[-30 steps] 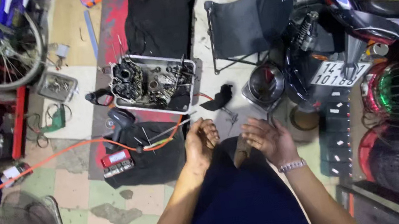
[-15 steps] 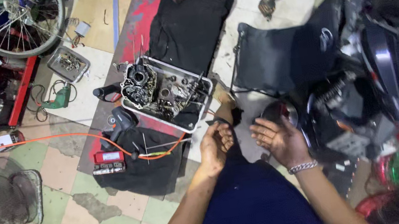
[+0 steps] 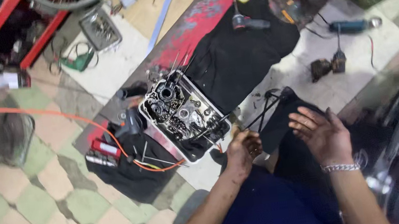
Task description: The person organizes tools on a workbench, then sits on the floor to work on a disassembled engine. They use pliers to remove a small metal clip from a camshaft and place the parts into a metal tray.
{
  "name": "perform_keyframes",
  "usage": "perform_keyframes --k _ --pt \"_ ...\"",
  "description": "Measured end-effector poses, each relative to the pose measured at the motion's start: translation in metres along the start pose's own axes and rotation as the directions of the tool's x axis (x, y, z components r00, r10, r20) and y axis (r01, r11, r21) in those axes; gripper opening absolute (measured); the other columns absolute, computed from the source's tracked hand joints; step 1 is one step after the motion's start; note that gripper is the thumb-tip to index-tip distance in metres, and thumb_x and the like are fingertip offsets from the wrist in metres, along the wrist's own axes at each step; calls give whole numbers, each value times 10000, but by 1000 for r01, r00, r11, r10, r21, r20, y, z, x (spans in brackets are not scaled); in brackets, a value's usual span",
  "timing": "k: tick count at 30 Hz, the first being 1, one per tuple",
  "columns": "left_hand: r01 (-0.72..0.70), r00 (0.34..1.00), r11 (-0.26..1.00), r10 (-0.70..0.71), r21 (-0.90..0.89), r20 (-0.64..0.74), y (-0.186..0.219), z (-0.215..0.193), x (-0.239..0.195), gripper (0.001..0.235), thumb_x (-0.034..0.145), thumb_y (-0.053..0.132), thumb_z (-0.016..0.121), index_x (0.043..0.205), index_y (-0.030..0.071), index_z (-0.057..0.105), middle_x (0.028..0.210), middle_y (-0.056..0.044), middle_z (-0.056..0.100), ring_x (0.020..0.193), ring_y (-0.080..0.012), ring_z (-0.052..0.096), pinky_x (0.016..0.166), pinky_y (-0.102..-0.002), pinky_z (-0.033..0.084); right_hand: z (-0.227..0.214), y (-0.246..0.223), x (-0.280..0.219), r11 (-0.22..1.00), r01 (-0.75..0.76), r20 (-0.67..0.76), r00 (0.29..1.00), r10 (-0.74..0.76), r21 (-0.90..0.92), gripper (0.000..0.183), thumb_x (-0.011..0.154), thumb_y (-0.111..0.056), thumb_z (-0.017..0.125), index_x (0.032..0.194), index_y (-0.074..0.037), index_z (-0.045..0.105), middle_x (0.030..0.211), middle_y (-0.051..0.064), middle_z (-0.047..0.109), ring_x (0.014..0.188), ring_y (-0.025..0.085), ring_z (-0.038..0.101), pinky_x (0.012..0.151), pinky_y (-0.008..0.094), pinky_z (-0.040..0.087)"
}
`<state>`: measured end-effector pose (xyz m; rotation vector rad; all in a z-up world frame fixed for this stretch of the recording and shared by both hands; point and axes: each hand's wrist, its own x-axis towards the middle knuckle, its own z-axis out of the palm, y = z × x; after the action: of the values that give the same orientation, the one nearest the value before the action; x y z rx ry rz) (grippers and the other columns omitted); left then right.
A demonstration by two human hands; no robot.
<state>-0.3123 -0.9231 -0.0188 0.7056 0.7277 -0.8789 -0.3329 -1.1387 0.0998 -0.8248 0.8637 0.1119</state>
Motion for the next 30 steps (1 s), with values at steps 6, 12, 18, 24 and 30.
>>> perform_keyframes --k 6,12,18,24,30 --pt "-94 987 989 78 -111 -139 8 27 17 295 968 310 518 938 60 672 820 -76 671 732 -208 633 692 -348 533 29 -60 49 996 -33 200 979 48 -79 752 1083 -596 342 1413 55 521 1336 249 618 1209 349 595 1065 441 451" --pt "-219 975 899 187 -378 -120 -18 47 68 322 1027 327 513 970 52 670 832 -67 665 734 -202 615 691 -327 513 62 -100 109 939 -104 289 935 205 -329 734 1096 -574 293 1394 55 525 1327 259 608 1219 373 598 1078 468 458" --pt "-476 879 673 337 -566 -338 -21 78 126 307 1034 325 566 991 36 663 835 -60 662 752 -190 622 717 -321 517 55 -99 223 667 -239 284 768 575 -706 729 1069 -537 251 1368 60 543 1274 273 648 1155 377 636 1027 464 459" --pt "-579 700 782 331 -231 -633 -80 49 236 286 987 309 588 1021 38 672 848 -78 690 798 -227 662 706 -354 517 -67 -11 435 342 -72 289 390 874 -937 666 1014 -513 317 1415 -43 564 1348 174 682 1197 315 661 977 440 512" --pt "487 630 408 449 772 -634 -199 -98 363 287 880 277 682 1093 86 712 1075 -120 701 1030 -317 660 855 -481 506 -176 128 516 -441 687 10 546 837 -577 657 988 -564 467 1496 -150 493 1579 84 433 1458 291 408 1215 446 321"
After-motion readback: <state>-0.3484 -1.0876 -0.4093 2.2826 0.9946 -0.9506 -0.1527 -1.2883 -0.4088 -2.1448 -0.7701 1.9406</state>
